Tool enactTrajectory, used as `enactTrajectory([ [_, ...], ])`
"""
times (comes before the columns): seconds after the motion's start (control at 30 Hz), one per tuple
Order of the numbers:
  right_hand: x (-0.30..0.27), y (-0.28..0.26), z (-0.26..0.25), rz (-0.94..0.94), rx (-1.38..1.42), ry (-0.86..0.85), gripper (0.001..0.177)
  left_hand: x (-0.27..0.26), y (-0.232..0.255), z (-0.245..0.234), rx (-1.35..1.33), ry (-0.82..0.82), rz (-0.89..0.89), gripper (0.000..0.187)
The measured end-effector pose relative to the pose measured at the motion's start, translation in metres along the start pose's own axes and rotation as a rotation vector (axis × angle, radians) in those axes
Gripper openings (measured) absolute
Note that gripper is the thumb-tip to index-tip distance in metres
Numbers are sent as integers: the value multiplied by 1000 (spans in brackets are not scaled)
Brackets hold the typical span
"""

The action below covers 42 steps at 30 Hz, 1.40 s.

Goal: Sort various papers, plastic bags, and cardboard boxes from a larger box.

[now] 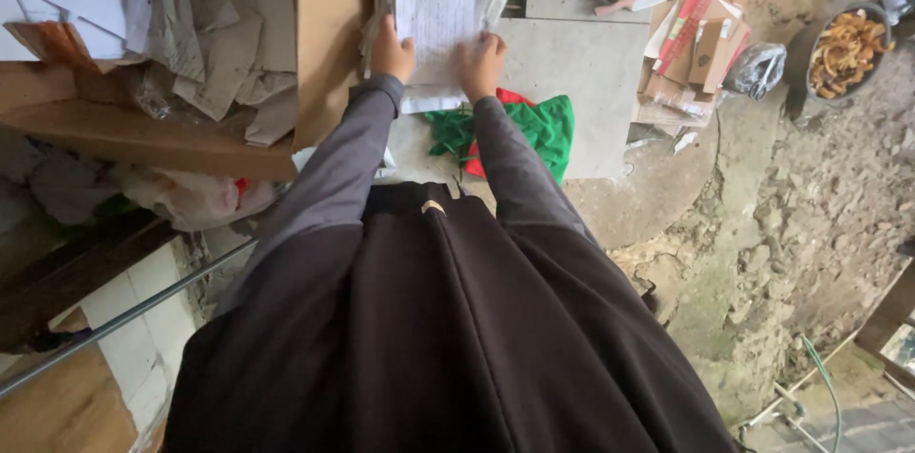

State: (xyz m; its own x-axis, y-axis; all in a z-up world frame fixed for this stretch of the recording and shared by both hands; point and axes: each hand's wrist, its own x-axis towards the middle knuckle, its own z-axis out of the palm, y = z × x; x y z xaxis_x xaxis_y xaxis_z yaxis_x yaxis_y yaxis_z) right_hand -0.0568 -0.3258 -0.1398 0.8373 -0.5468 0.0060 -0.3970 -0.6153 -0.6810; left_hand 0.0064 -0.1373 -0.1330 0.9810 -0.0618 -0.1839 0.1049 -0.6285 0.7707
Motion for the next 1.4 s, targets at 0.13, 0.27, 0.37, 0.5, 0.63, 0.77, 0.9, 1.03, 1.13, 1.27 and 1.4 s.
enactTrajectory([
  [0.13,8,-21,-13,-148,321,26,83,-9,38,-26,124,121,95,66],
  [0.27,18,-24,-17,-119,414,-166,83,-15,72,-51,350,159,99,89],
  [0.37,29,-13,-8,-120,311,-273,75,-16,76,-60,232,131,133,102],
  [0.5,40,-22,-13,-295,176,-339,76,-27,79,-70,112,52,161,108],
  [0.63,39,-60,-33,-261,200,-351,81,-39,108,-89,269,-65,135,95],
  [0.77,26,-75,-35,-322,116,-279,92,-41,95,-81,315,-122,263,94],
  [0.9,12,-100,-46,-428,-273,-167,89,-36,88,-84,285,-47,388,113],
  [1.03,11,-100,-35,-428,-330,-152,84,-28,79,-78,390,-30,374,117],
  [1.13,19,-88,-22,-355,-324,-331,79,-19,67,-72,395,-70,354,116],
  [1.27,24,-101,-33,-348,-453,-381,80,-20,58,-64,406,-132,312,116],
  [1.4,36,-98,-36,-366,-451,-419,89,-13,62,-64,421,-169,277,117],
])
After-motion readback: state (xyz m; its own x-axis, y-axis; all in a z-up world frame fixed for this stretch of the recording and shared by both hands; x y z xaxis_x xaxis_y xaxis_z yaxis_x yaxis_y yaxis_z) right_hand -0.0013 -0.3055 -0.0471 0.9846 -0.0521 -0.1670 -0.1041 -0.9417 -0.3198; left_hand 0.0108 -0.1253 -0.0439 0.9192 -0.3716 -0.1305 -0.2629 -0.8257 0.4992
